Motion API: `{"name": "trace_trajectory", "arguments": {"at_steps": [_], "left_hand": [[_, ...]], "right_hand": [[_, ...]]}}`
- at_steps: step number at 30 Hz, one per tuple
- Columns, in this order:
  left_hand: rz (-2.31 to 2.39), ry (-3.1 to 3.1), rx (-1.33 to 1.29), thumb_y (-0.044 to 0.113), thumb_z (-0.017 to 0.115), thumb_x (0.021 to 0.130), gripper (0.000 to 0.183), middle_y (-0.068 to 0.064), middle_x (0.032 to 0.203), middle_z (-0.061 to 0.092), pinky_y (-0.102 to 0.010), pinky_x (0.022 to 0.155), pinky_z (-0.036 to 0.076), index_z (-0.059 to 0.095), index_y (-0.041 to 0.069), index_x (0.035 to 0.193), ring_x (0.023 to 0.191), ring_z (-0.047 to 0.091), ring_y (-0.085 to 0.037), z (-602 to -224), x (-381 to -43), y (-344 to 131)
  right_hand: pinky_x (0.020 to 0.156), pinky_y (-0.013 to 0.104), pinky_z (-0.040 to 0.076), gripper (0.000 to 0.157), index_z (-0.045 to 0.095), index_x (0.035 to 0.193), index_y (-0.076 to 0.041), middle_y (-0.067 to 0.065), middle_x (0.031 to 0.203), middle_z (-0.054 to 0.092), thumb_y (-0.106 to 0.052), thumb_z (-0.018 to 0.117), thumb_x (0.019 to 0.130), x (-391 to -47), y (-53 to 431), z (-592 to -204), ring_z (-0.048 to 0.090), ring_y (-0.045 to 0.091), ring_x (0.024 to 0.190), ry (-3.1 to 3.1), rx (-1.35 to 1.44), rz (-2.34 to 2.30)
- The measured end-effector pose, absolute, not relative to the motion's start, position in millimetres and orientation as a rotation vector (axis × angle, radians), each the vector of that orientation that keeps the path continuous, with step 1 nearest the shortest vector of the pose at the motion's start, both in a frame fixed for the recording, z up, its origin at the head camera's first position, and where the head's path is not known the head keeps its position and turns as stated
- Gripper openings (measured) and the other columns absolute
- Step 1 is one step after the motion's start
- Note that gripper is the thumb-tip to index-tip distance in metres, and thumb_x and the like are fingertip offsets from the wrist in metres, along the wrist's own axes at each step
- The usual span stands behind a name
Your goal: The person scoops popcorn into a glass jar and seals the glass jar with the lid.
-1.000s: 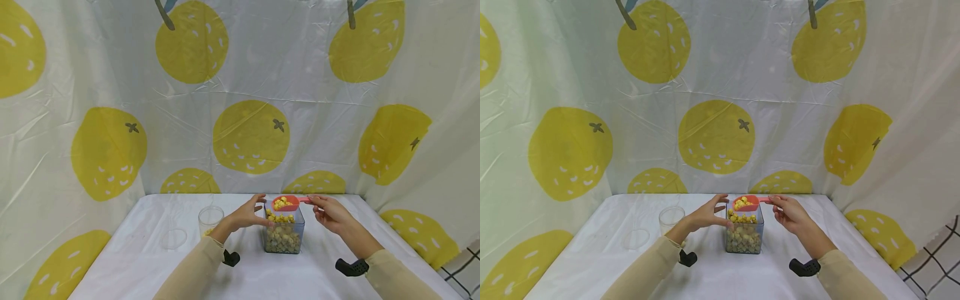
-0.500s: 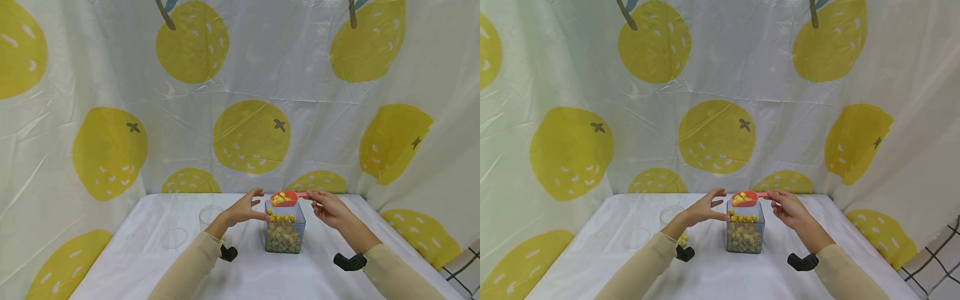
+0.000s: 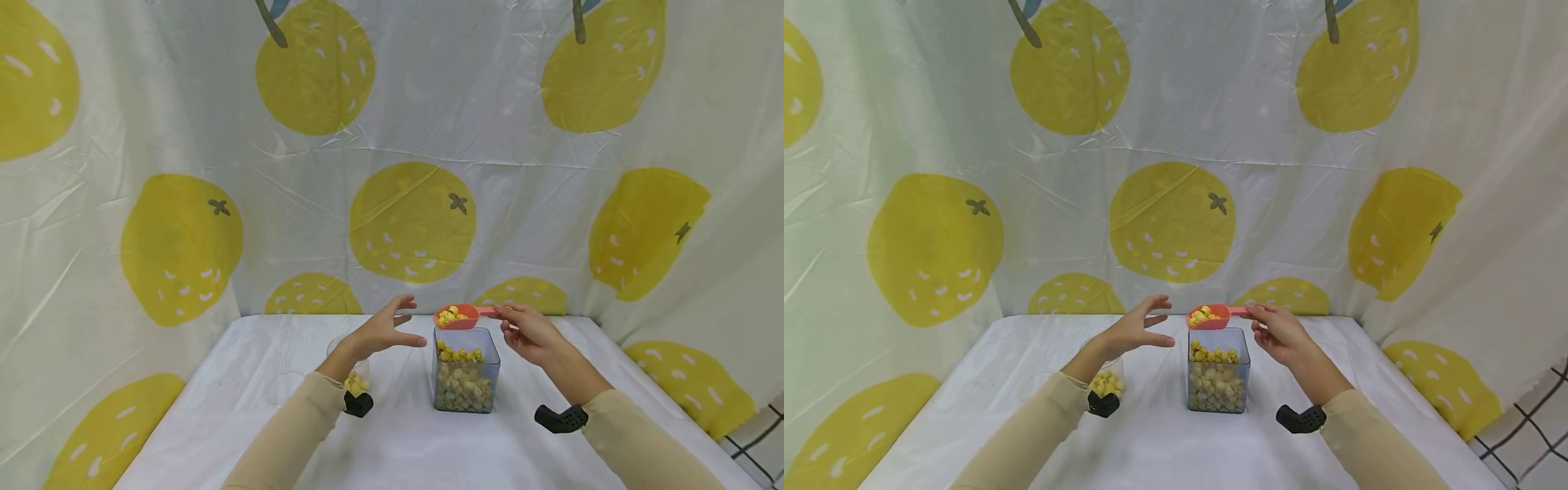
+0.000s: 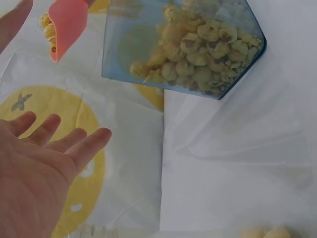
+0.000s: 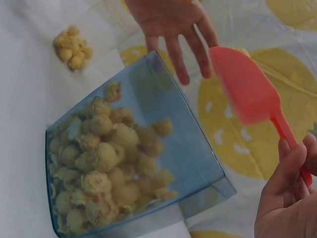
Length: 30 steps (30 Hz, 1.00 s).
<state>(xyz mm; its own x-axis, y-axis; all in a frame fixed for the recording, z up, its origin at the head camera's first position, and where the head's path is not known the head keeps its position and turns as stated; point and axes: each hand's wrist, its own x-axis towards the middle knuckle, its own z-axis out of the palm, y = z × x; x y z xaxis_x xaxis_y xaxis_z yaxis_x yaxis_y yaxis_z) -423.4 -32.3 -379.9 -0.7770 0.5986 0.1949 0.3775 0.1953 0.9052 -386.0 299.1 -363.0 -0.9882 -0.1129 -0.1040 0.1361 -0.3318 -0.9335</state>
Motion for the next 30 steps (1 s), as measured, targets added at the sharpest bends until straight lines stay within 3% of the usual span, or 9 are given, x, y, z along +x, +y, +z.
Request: {"name": "trace_trajectory", "arguments": {"at_steps": [4, 6, 11, 17, 21, 26, 30], "left_hand": [[1.645, 2.262, 0.943, 0.022, 0.085, 0.088, 0.098, -0.006, 0.164, 0.029, -0.051, 0.11, 0.042, 0.023, 0.018, 0.163, 0.151, 0.029, -0.031, -372.9, -423.9, -45.3], [1.652, 2.268, 0.944, 0.022, 0.085, 0.088, 0.098, -0.008, 0.164, 0.029, -0.051, 0.111, 0.041, 0.023, 0.017, 0.163, 0.151, 0.029, -0.032, -368.4, -422.3, -52.0], [1.651, 2.308, 0.942, 0.024, 0.086, 0.087, 0.098, -0.007, 0.163, 0.03, -0.051, 0.111, 0.042, 0.023, 0.017, 0.163, 0.152, 0.028, -0.034, -362.7, -420.3, -68.1], [1.657, 2.315, 0.926, 0.027, 0.087, 0.086, 0.1, -0.01, 0.164, 0.028, -0.052, 0.112, 0.04, 0.024, 0.017, 0.163, 0.152, 0.027, -0.033, -362.7, -420.9, -84.2], [1.68, 2.326, 0.905, 0.024, 0.086, 0.087, 0.098, -0.01, 0.163, 0.029, -0.053, 0.112, 0.04, 0.025, 0.017, 0.162, 0.151, 0.029, -0.031, -364.1, -420.9, -93.8], [1.692, 2.349, 0.882, 0.023, 0.086, 0.087, 0.097, -0.007, 0.161, 0.033, -0.054, 0.111, 0.04, 0.026, 0.017, 0.162, 0.151, 0.03, -0.032, -365.8, -420.3, -104.9], [1.705, 2.363, 0.852, 0.025, 0.088, 0.086, 0.099, -0.008, 0.161, 0.034, -0.055, 0.111, 0.04, 0.025, 0.015, 0.162, 0.151, 0.03, -0.035, -367.2, -418.7, -114.7]], "right_hand": [[0.059, 0.014, 0.048, 0.031, 0.056, 0.137, -0.009, -0.001, 0.096, 0.065, -0.02, 0.058, 0.108, -389.3, 290.5, -362.3, 0.053, 0.005, 0.066, 1.711, 0.045, -2.454], [0.058, 0.015, 0.048, 0.036, 0.051, 0.14, -0.008, -0.001, 0.095, 0.061, -0.02, 0.059, 0.107, -391.6, 286.7, -361.9, 0.053, 0.005, 0.066, 1.72, 0.052, -2.458], [0.058, 0.015, 0.049, 0.012, 0.066, 0.115, -0.012, 0.0, 0.094, 0.058, -0.018, 0.061, 0.107, -394.9, 276.9, -358.5, 0.054, 0.005, 0.066, 1.699, 0.041, -2.475], [0.058, 0.014, 0.049, 0.014, 0.072, 0.106, -0.015, 0.001, 0.097, 0.062, -0.018, 0.059, 0.107, -398.4, 261.4, -355.3, 0.054, 0.004, 0.065, 1.702, -0.019, -2.452], [0.059, 0.015, 0.049, 0.012, 0.069, 0.112, -0.013, 0.001, 0.098, 0.066, -0.019, 0.06, 0.107, -402.5, 249.6, -353.8, 0.054, 0.004, 0.066, 1.72, -0.012, -2.443], [0.058, 0.014, 0.049, 0.031, 0.055, 0.136, -0.004, 0.002, 0.097, 0.067, -0.019, 0.057, 0.109, -407.0, 234.7, -352.0, 0.053, 0.004, 0.063, 1.746, -0.044, -2.412], [0.057, 0.014, 0.049, 0.038, 0.051, 0.142, -0.003, 0.003, 0.097, 0.068, -0.019, 0.057, 0.108, -409.3, 223.2, -351.3, 0.053, 0.004, 0.061, 1.74, -0.058, -2.413]]}}
